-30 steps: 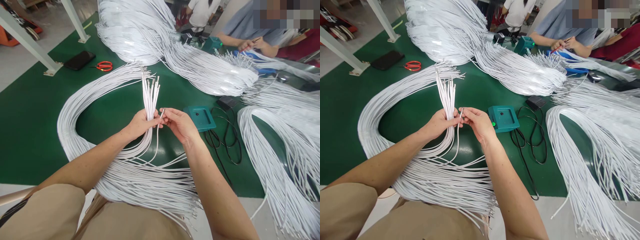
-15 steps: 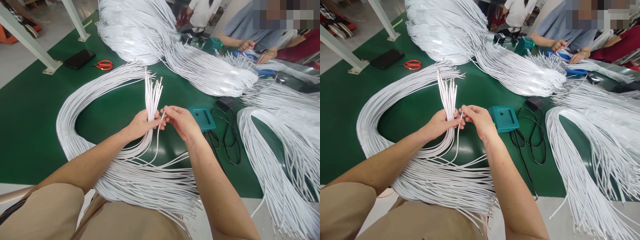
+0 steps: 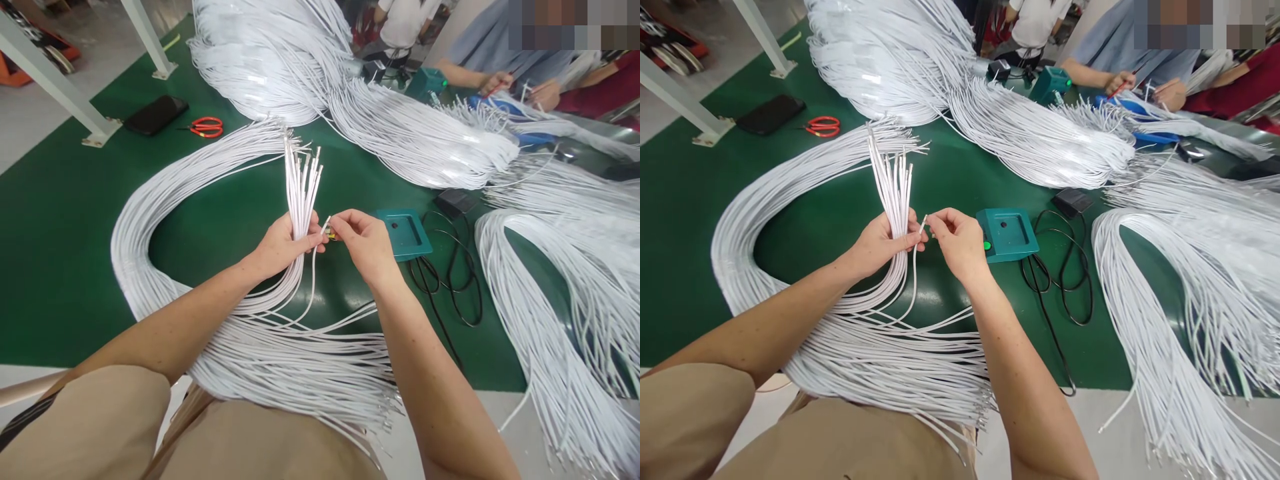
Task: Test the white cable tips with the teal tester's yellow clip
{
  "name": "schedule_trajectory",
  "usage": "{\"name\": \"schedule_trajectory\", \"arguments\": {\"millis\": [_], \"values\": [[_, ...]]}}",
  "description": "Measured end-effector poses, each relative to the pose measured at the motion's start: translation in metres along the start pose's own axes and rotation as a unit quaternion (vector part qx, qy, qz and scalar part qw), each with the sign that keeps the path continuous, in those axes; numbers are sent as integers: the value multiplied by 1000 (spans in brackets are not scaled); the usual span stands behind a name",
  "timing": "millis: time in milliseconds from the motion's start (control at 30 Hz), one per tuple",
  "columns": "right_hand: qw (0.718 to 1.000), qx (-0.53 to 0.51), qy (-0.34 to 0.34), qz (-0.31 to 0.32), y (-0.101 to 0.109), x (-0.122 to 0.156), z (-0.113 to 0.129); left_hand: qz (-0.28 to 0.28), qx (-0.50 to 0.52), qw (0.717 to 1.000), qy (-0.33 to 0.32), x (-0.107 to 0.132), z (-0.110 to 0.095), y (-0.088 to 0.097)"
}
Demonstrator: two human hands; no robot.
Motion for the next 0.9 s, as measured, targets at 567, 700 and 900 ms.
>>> {"name": "schedule_trajectory", "arguments": {"millis": [567,700,900], "values": [[996,3,-22,89,-2,-7,3,-22,-50,998,-27,-2,3,6],[996,22,-7,81,-4,-4,-1,5,-70,997,-24,-2,1,5],[947,283,152,-3,-13,3,-2,51,27,997,57,-5,8,1]]}}
Point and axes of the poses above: each hand's wrist, its own x-axis away from the middle knuckle, its own y-axis out of the back of the hand, z = x × y, the point moved 5 cm from there along -x, towards the middle knuckle, and after that the axes turned 6 degrees about y, right-handed, at the moved point
